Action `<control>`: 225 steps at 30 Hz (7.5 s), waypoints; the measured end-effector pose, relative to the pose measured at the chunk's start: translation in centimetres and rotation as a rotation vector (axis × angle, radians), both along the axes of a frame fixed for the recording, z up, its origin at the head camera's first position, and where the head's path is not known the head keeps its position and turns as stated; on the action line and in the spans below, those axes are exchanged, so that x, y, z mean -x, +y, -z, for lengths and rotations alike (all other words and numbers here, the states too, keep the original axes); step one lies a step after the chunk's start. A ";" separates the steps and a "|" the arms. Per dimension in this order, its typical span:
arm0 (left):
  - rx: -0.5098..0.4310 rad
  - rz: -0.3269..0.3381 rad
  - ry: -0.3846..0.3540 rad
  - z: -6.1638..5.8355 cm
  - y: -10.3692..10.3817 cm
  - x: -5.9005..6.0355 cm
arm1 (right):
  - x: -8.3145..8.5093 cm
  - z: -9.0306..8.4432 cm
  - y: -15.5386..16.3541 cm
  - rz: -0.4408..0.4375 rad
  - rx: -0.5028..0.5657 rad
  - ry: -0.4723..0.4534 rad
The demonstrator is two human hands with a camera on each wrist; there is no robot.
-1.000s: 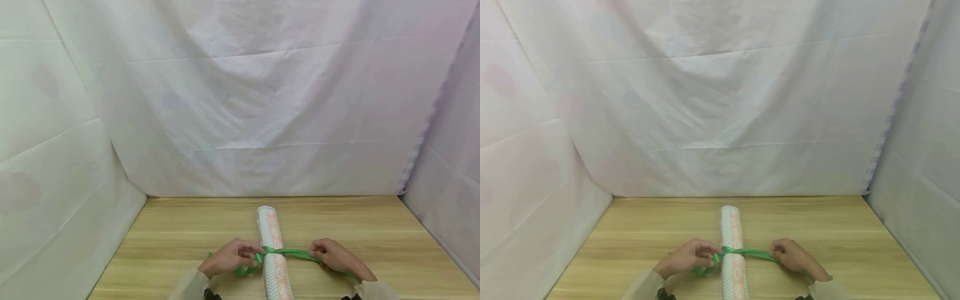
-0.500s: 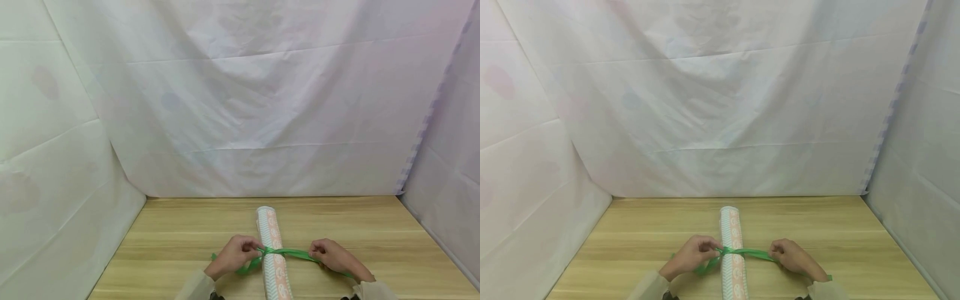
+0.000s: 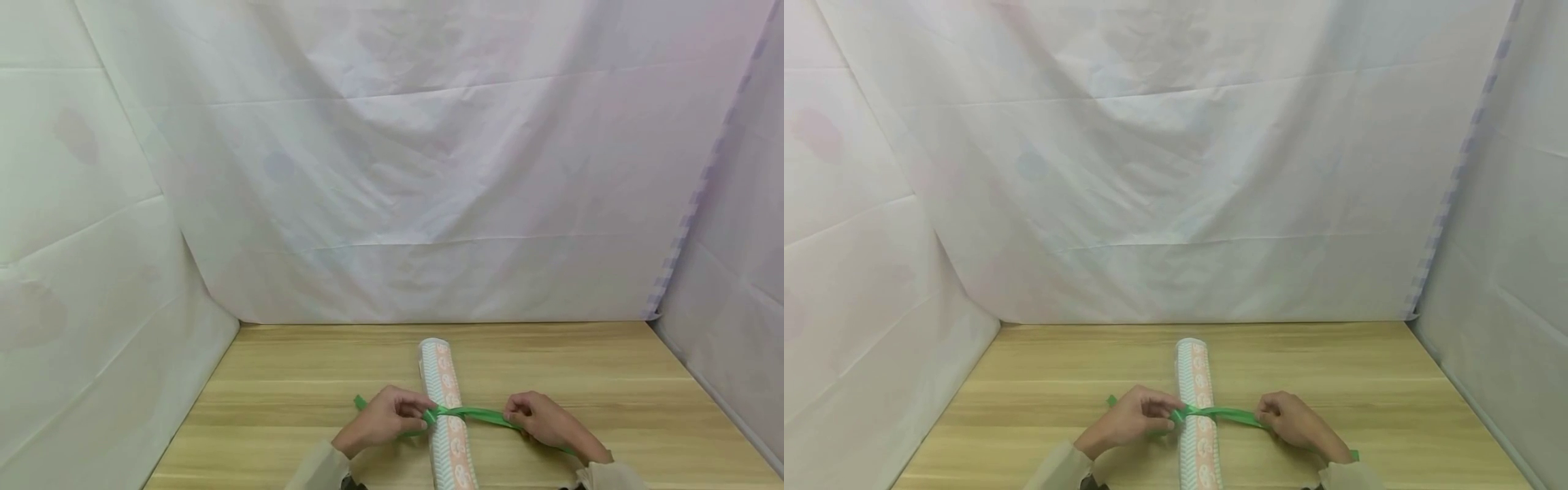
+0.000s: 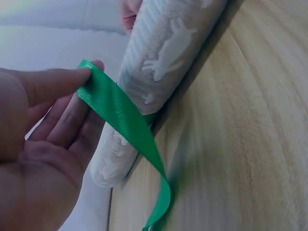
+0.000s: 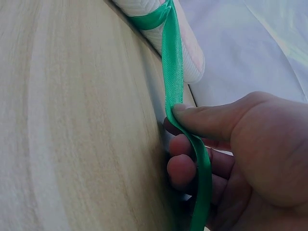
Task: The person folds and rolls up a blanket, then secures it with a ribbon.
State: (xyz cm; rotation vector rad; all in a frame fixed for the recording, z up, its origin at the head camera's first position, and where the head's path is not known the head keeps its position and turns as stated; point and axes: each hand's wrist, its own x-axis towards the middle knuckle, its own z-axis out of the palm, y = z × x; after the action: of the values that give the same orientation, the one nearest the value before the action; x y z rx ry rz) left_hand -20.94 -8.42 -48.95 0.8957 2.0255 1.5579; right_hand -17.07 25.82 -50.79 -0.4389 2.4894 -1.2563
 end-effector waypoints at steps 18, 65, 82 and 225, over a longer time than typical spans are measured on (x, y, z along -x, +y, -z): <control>0.075 -0.130 0.498 0.8 1.2 -0.1 | 0.7 -0.8 0.0 -0.045 0.135 -0.058; 0.049 -0.179 0.336 0.4 1.1 0.1 | 4.1 -7.0 -12.6 0.160 0.062 0.110; 0.037 -0.222 0.284 0.3 1.5 0.3 | 1.1 -6.4 -11.0 0.080 0.021 0.304; 0.188 0.804 -0.106 -4.2 4.1 -4.7 | 1.1 -3.5 -11.4 0.031 0.116 0.217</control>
State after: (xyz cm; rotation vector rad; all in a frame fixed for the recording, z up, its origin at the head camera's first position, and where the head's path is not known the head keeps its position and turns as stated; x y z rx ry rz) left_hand -16.19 -4.30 -44.71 1.2964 1.4186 0.9253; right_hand -18.21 14.41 -47.32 -0.5966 2.6176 -1.4403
